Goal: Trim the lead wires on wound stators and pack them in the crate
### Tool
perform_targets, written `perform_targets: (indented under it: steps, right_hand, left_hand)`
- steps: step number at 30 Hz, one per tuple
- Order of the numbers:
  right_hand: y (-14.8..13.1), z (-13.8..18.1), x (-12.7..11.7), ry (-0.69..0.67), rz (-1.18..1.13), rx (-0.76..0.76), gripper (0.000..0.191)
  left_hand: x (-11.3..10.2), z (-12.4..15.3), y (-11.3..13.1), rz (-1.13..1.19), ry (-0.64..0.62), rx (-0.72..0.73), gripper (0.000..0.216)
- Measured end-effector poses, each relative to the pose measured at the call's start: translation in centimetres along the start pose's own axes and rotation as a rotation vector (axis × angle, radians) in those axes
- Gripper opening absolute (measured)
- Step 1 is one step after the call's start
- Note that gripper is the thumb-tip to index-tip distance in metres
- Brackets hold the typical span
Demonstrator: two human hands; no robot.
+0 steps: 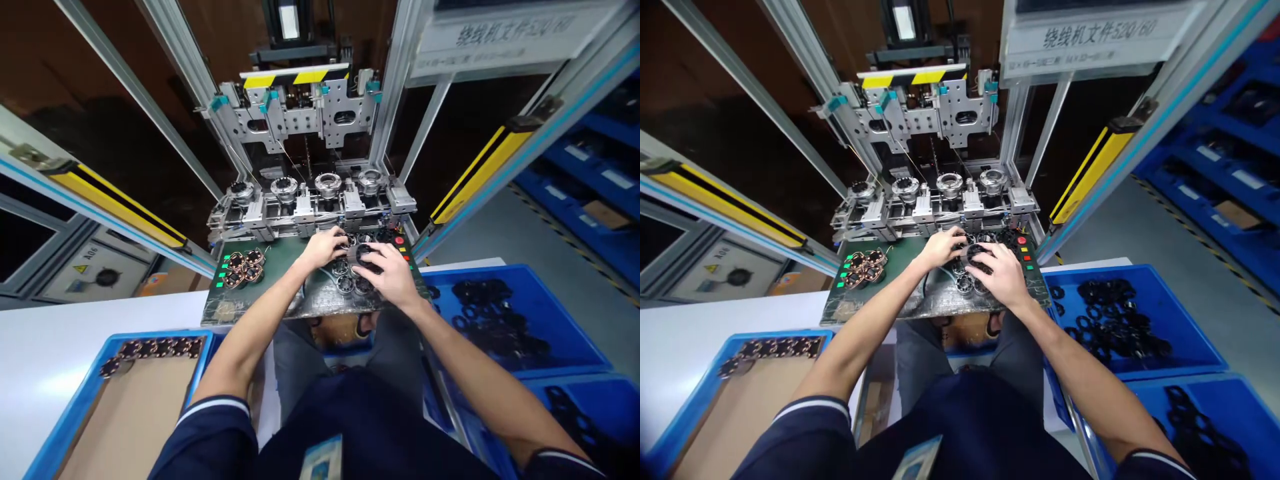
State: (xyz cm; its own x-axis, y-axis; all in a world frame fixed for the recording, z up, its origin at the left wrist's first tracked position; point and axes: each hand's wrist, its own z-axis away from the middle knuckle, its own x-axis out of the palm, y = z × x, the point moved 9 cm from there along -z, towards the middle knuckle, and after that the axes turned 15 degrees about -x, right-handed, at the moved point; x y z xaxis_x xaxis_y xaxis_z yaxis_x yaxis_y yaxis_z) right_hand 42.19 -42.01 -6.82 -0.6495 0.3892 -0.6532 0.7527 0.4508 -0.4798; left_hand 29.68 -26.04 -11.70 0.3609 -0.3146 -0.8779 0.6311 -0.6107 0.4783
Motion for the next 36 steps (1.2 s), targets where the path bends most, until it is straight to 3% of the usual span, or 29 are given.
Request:
perform_targets:
  steps: [2, 6, 8, 10, 12, 16, 20, 22, 24, 28, 32, 36]
  right_hand:
    - [-0.5, 0.9, -2.6, 0.119, -0.075, 0.063, 0.028]
    - [-1.3, 2.1, -6.6, 0.348, -0.48, 0.219, 0.083]
    - [-2.5, 1.8, -7.6, 0.336, -0.635, 0.232, 0.079]
    - [-4.1, 1.1, -8.3, 0.298, -0.723, 0.212, 0.067]
    - [-5.5, 0.5, -8.8, 0.276, -0.786, 0.192, 0.06]
    - [-7.1, -0.2, -9.1, 0.237, -0.842, 0.167, 0.047]
    - [-6.9, -2.7, -9.8, 0.148, -0.752, 0.099, 0.048]
    - [-5.7, -5.6, -11.0, 0.116, -0.633, 0.015, 0.057]
    - [-3.3, -9.6, -12.1, 0.085, -0.444, -0.068, 0.058]
    - [5.1, -18.5, -11.9, -0.017, -0.045, -0.117, 0.057]
    - [13.8, -24.3, -8.7, -0.188, 0.308, -0.1, 0.054]
    - [19.5, -25.8, -5.5, -0.337, 0.464, -0.021, 0.055]
  left_hand:
    - [-0.9, 0.7, 0.8, 0.095, 0.048, -0.012, 0.019]
    - [-2.7, 4.2, 3.5, 0.315, 0.178, -0.041, 0.022]
    - [-3.8, 6.7, 5.7, 0.518, 0.21, -0.016, 0.035]
    - [-5.5, 9.1, 8.2, 0.769, 0.212, 0.046, 0.061]
    - [-7.1, 10.9, 10.7, 0.886, 0.203, 0.1, 0.077]
    - [-9.7, 12.9, 13.8, 0.864, 0.231, 0.145, 0.05]
    - [-12.4, 12.6, 13.4, 0.769, 0.319, 0.114, 0.035]
    - [-14.6, 10.8, 12.6, 0.581, 0.389, 0.09, 0.041]
    - [-17.1, 7.4, 11.2, 0.326, 0.443, 0.05, 0.055]
    - [-19.5, -3.4, 6.4, -0.044, 0.367, 0.026, 0.061]
    - [-18.8, -13.0, 0.1, -0.18, 0.3, -0.114, 0.066]
    - [-16.9, -17.0, -4.2, -0.192, 0.219, -0.283, 0.066]
